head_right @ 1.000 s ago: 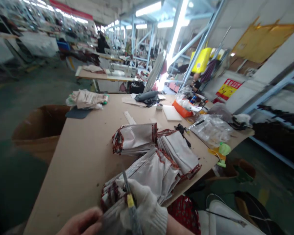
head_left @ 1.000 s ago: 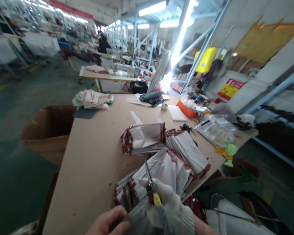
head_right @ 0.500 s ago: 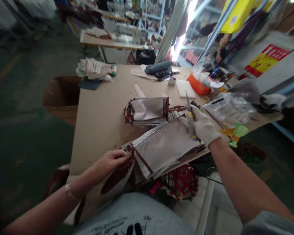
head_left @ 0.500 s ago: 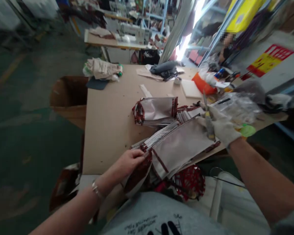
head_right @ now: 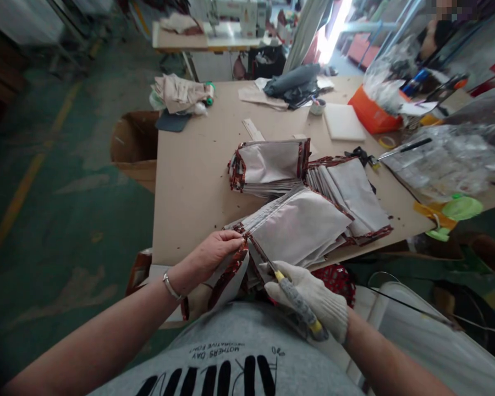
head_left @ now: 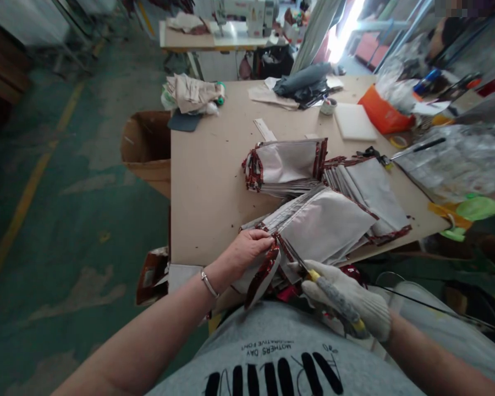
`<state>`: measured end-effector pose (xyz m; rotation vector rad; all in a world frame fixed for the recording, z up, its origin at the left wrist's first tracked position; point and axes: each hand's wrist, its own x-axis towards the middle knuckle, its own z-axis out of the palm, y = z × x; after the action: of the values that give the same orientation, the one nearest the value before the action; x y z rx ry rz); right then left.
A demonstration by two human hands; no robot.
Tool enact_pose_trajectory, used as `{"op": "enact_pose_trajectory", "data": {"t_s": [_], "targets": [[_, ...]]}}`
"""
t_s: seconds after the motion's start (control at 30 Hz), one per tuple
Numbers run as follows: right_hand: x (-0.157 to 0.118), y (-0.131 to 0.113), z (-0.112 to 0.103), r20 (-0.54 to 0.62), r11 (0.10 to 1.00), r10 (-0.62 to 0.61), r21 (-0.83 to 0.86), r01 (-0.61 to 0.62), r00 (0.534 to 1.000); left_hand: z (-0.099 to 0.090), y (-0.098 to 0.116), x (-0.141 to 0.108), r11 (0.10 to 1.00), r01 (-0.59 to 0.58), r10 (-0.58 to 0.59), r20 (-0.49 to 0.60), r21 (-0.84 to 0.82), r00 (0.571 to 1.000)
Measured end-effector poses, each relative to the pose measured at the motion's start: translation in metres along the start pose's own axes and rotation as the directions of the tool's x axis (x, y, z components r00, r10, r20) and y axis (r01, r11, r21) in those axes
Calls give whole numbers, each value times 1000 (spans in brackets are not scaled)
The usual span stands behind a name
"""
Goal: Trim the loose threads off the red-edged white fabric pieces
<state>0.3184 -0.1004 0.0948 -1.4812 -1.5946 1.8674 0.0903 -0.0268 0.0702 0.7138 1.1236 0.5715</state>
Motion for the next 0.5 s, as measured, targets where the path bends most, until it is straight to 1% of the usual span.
{"op": "enact_pose_trajectory", "data": {"t_s": [0.13, 0.27, 0.37, 0.5], "targets": [[1, 4, -3, 69, 999, 12, 29, -14, 998, 5, 1, -2, 1000, 20, -20, -20, 9, 1000], [6, 3, -3, 104, 997, 43, 63, -50, 994, 8, 3, -4, 998, 58, -58, -3, -4, 998], [16, 2, -2, 84, 998, 31, 56, -35, 996, 7, 3, -4, 997, 66, -65, 7, -33, 998], [28, 0, 0, 23, 1000, 8, -27, -7, 1000, 6, 3, -5, 999, 42, -42, -1, -8, 999]]}}
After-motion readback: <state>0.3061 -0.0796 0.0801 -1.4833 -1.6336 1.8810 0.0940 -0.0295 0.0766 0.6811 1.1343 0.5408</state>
